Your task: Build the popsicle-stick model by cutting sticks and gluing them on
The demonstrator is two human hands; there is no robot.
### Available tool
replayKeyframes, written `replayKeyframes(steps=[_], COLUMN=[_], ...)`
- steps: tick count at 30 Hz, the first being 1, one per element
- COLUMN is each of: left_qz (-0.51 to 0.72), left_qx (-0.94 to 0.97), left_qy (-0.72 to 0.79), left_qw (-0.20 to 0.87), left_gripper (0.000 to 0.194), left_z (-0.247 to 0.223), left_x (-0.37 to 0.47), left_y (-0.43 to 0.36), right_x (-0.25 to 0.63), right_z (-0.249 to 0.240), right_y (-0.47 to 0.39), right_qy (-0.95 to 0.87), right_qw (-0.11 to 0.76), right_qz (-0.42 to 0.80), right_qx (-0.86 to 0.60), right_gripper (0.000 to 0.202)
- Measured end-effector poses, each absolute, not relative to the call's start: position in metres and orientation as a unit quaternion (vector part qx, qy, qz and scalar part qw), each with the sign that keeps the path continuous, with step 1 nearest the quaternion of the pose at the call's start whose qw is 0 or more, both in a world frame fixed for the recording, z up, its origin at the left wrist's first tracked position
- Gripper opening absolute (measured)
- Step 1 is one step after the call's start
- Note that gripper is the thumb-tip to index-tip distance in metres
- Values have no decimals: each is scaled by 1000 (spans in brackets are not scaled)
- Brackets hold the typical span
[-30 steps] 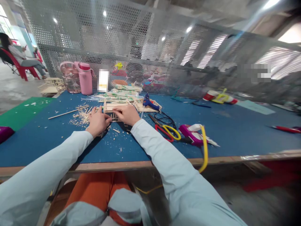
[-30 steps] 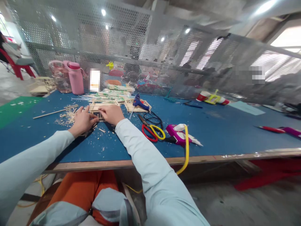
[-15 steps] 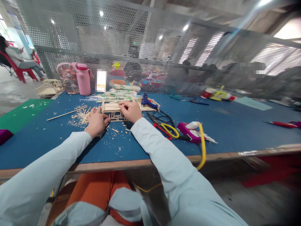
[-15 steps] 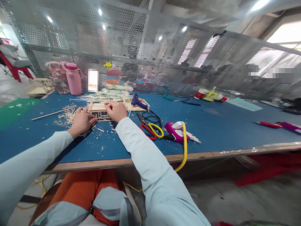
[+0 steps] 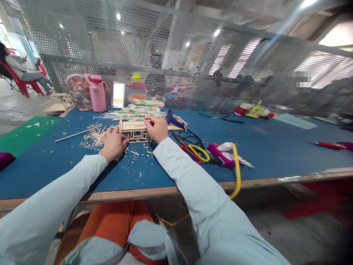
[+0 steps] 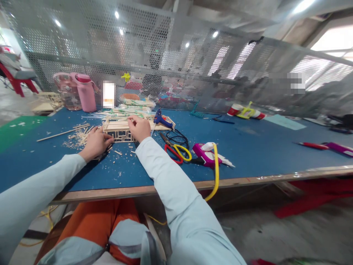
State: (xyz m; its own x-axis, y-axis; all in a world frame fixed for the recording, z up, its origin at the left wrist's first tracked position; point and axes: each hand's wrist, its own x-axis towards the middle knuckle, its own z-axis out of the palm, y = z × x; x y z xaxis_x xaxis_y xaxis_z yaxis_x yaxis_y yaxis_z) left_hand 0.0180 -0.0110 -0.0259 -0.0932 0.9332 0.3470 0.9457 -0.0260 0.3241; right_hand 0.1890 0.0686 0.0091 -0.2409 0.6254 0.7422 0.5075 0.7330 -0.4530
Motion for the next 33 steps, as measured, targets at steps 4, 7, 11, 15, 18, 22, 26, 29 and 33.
replayKeyframes(steps=[4, 7, 11, 15, 18, 22, 26, 29, 33], left_qz=[-230, -215, -209, -210, -217, -232, -245, -263, -334], left_qx=[-655, -653, -650, -650, -653, -655, -656, -653, -636], left_qy=[-720, -726, -731, -731, -725, -719, -713, -710, -694], left_qw=[19, 15, 11, 19, 26, 33, 25, 22, 47], left_gripper=[27, 26, 27, 26, 26, 25, 25, 25, 25], left_z=[-21, -18, -17, -17, -19, -21, -21, -18, -4], left_x=[23, 25, 26, 26, 26, 25, 25, 26, 22], left_y=[-16, -18, -18, -18, -18, -17, -19, -23, -28], right_x=[193, 192, 188, 183, 179, 175, 171, 174, 203], right_z=[12, 11, 8, 6, 6, 6, 3, 9, 33], right_y=[71, 71, 66, 58, 55, 53, 49, 49, 69], right_qy=[-756, -760, -804, -876, -920, -938, -938, -931, -811], right_qw=[527, 528, 486, 382, 290, 217, 200, 251, 457], right_qz=[68, 57, 33, 26, 12, -24, -34, -10, -18], right_qx=[-382, -374, -340, -294, -263, -270, -280, -265, -364], right_gripper=[25, 24, 23, 20, 21, 24, 24, 23, 31])
